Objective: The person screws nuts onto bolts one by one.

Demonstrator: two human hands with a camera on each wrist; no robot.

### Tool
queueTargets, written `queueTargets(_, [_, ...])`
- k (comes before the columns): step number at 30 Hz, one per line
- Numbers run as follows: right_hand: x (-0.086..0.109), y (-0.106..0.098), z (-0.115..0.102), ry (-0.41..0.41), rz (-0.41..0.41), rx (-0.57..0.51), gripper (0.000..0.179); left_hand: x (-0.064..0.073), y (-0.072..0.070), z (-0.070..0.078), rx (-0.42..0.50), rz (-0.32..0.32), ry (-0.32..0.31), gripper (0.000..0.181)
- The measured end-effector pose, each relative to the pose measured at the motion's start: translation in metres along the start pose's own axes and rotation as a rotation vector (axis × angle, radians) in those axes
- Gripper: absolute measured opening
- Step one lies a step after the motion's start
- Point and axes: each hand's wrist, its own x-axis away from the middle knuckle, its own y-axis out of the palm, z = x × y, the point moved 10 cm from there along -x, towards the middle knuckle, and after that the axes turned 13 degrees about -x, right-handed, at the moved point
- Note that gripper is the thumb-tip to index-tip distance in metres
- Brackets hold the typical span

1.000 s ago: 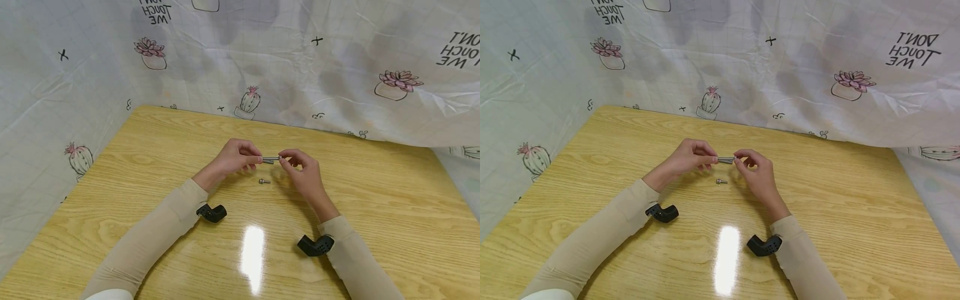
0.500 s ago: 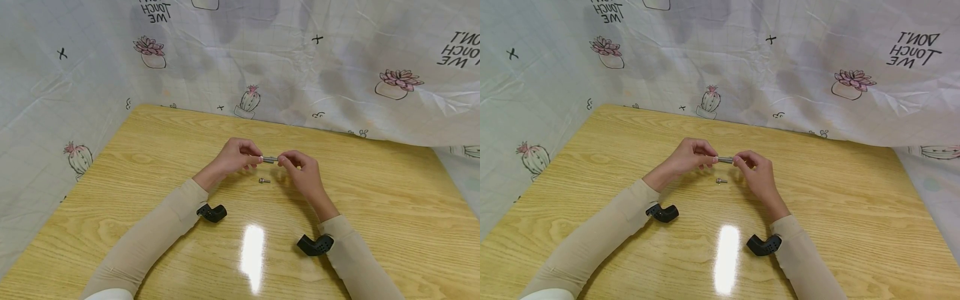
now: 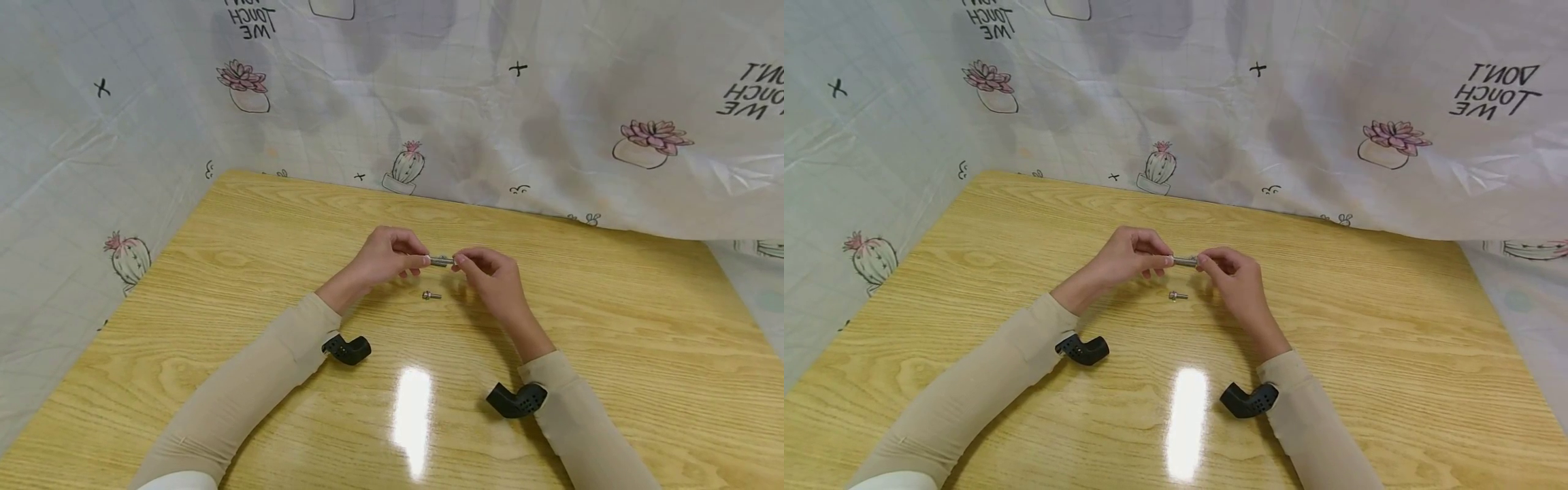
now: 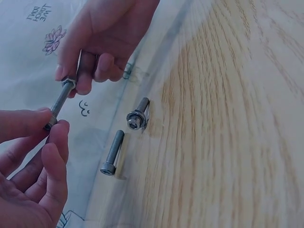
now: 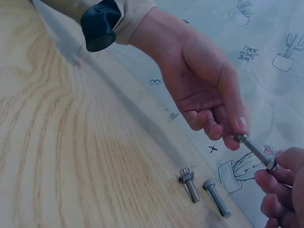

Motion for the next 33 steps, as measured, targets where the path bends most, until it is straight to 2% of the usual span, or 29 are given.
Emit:
queueTargets(8, [-0.003, 0.001, -0.004, -0.050, -0.041, -0.110, 0.031, -0.002, -0.002, 0.000, 0.006, 0.013, -0.015, 0.005])
queueTargets(16, [-0.002, 0.000, -0.006, -0.062, -0.071, -0.108, 0.030, -0.002, -0.003, 0.001, -0.002, 0.019, -0.035, 0.005])
queueTargets(23, [-0.003, -0.001, 0.000, -0.016, -0.071, -0.081, 0.028, -0.001, -0.003, 0.006, -0.025, 0.032, -0.025, 0.005])
queueTargets(33, [-0.002, 0.000, 0.002, 0.038, -0.054, -0.046, 0.052, -0.001, 0.002, 0.010, -0.013, 0.005, 0.012, 0.004])
